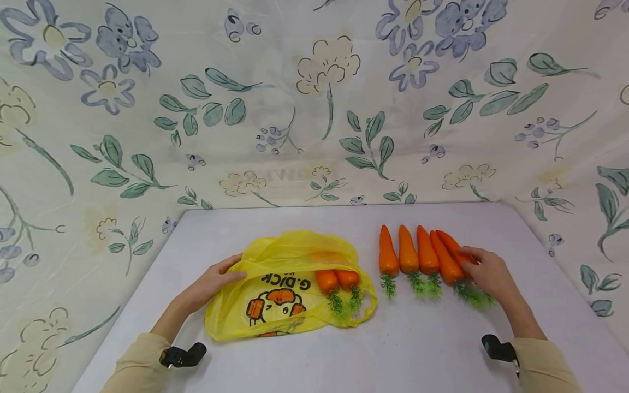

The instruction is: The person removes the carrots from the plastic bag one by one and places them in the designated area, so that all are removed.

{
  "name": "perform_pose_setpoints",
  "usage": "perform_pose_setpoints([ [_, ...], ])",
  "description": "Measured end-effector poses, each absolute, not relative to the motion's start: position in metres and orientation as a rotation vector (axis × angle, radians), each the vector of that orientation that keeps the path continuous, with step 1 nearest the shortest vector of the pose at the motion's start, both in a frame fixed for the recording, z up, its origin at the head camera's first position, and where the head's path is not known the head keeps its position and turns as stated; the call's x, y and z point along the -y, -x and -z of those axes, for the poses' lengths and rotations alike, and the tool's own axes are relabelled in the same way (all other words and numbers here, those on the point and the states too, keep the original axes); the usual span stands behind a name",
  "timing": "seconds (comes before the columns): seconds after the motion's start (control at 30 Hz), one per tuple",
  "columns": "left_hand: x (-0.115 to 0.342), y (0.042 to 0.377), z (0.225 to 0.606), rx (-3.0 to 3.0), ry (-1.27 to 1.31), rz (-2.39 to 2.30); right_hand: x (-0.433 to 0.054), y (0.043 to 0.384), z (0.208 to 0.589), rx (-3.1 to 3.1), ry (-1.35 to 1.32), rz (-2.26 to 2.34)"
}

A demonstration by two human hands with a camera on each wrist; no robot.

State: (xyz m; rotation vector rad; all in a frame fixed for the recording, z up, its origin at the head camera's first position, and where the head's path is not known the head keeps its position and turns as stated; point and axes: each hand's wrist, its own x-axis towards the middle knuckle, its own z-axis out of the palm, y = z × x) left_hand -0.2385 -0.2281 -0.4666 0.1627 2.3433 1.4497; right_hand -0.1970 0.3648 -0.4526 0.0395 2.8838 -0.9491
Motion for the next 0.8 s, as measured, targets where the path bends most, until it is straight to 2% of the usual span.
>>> perform_pose_setpoints([
  [0.8,0.2262,0.2362,0.4636,-2.364,-0.169,-1.438,-0.3623,0.1971,0.4466,-2.913,-0.089,0.987],
])
